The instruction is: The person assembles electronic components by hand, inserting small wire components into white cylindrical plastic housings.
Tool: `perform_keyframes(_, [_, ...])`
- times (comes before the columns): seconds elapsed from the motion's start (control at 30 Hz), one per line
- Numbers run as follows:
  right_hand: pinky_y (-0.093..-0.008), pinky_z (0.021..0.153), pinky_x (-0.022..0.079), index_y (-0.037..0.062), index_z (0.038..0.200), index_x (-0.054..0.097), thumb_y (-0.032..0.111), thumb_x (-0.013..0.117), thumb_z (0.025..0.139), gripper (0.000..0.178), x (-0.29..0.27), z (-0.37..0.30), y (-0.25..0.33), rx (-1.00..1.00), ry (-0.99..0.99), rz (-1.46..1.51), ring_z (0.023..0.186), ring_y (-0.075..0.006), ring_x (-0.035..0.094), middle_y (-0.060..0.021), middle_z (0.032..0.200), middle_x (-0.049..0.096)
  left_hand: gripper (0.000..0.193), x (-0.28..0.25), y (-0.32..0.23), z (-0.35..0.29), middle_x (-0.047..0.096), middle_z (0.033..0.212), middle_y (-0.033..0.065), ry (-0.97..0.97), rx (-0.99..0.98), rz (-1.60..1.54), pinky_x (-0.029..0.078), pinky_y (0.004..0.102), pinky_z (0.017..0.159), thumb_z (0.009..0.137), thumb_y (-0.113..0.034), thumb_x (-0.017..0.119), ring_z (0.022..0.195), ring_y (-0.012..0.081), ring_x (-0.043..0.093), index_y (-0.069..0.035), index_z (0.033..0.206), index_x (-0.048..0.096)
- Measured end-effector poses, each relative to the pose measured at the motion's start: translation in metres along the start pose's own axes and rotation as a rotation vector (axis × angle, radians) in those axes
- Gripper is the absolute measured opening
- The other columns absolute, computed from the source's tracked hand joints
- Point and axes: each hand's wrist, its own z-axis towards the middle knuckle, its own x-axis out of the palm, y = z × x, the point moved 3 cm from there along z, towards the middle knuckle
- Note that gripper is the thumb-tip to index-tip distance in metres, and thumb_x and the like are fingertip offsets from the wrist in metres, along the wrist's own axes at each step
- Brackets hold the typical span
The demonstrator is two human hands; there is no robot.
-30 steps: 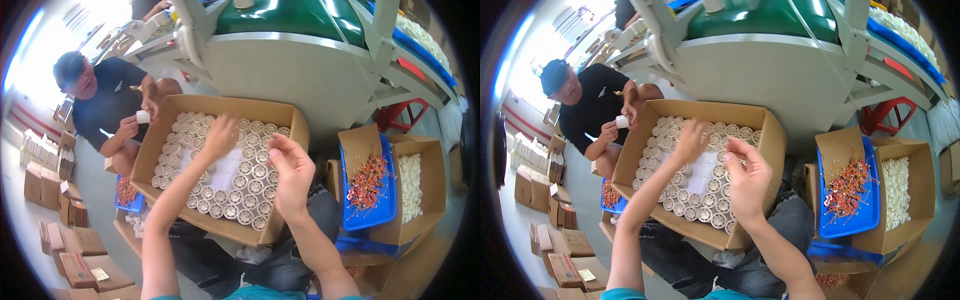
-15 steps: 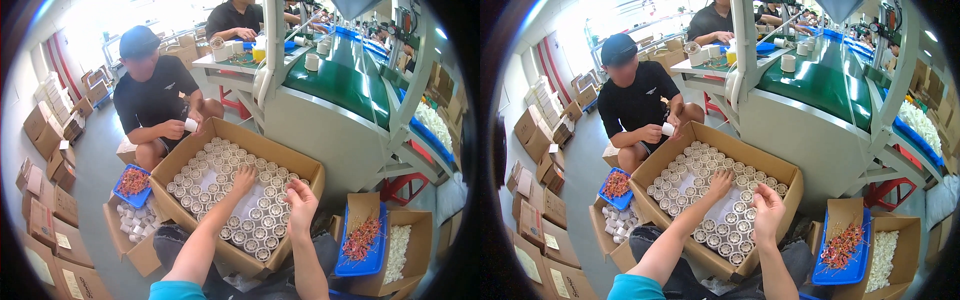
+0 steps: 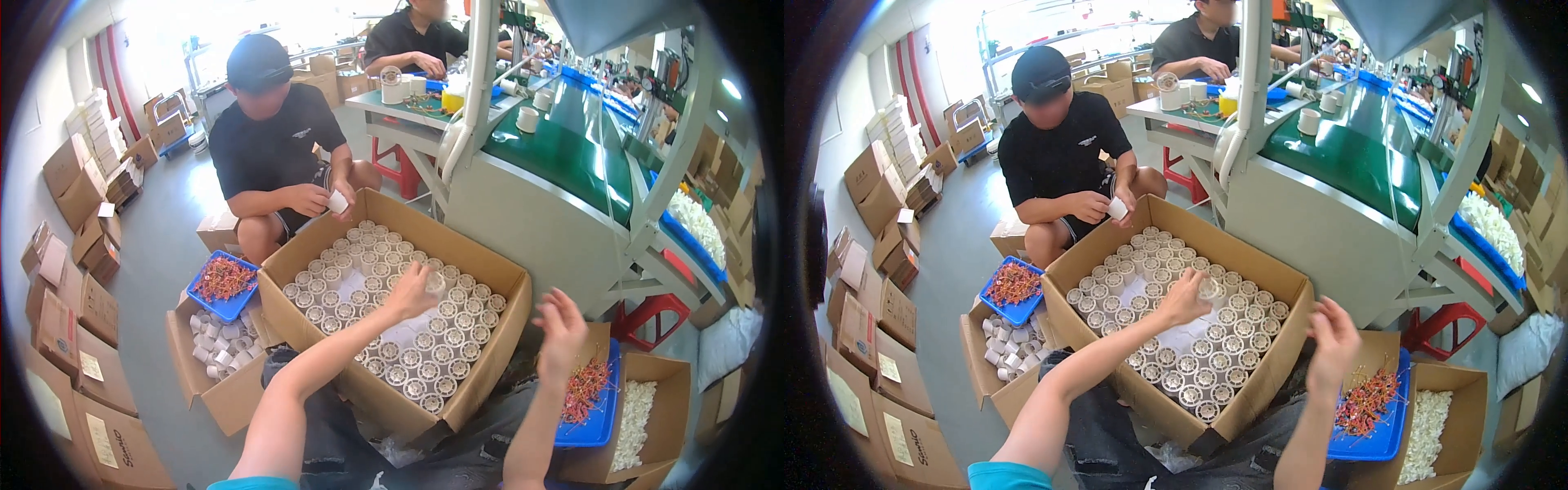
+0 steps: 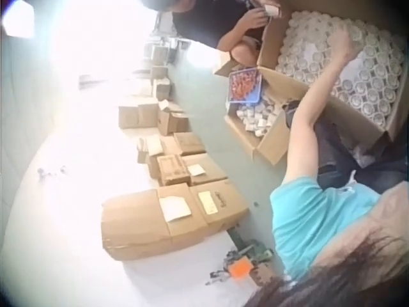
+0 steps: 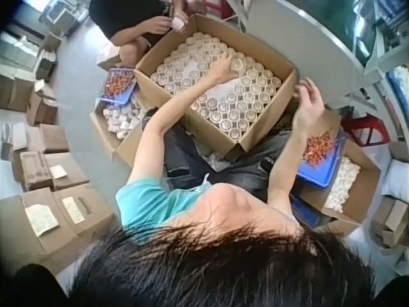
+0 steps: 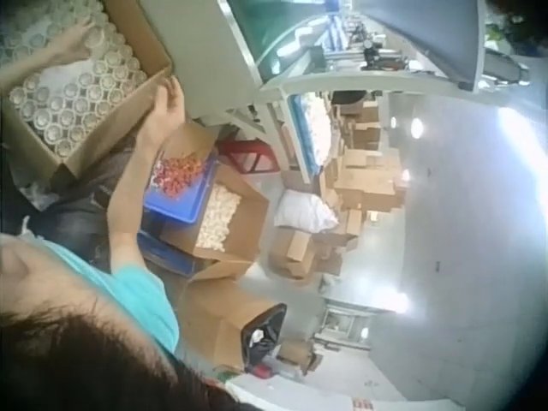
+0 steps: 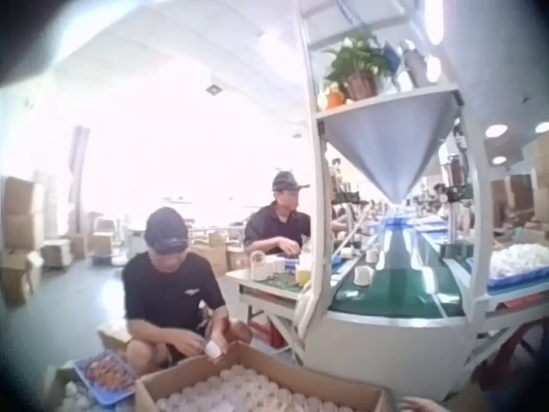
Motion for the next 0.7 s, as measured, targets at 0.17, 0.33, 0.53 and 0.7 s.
perform_keyframes(0.17, [-0.0371,0.070,0.051,-0.0066,0.088,0.069,0.001,0.063,0.080,0.012,-0.176,-0.039,-0.017,-0.181,-0.204,-1.085,0.074,-0.0281,0.067,-0.0187,0.082,0.069,0.071,-0.063,-0.076,-0.056,0.052,0.110,0.0162,0.052,0.202,-0.349,0.051,0.0376,0.085,0.073,-0.029,0.078,0.101,0.0278,0.058,-0.004,0.133,0.049])
perform_keyframes(0.33, [-0.0511,0.083,0.047,-0.0033,0.094,0.067,0.012,0.075,0.071,0.029,-0.313,-0.101,-0.077,0.463,-0.394,-1.590,0.094,-0.0443,0.062,-0.0260,0.098,0.066,0.065,-0.067,-0.095,-0.075,0.056,0.112,0.0128,0.219,-0.045,-0.758,0.054,0.0308,0.081,0.076,-0.022,0.081,0.093,0.0195,0.061,0.003,0.127,0.050])
perform_keyframes(0.53, [-0.0410,0.079,0.051,-0.0024,0.099,0.068,0.011,0.084,0.064,0.041,-0.349,-0.089,-0.125,0.075,-0.347,-1.430,0.088,-0.0346,0.066,-0.0208,0.092,0.068,0.080,-0.033,-0.082,-0.069,0.054,0.114,0.0170,0.341,-0.213,-1.245,0.052,0.0338,0.081,0.072,-0.015,0.083,0.097,0.0222,0.061,0.002,0.132,0.034])
perform_keyframes(0.7, [-0.0383,0.068,0.052,-0.0027,0.096,0.069,0.004,0.079,0.067,0.031,-0.365,-0.081,-0.135,0.056,-0.343,-1.288,0.077,-0.0266,0.066,-0.0183,0.089,0.069,0.074,-0.033,-0.079,-0.073,0.058,0.107,0.0138,0.398,-0.264,-1.403,0.050,0.0319,0.083,0.069,-0.012,0.084,0.096,0.0197,0.062,0.002,0.127,0.040])
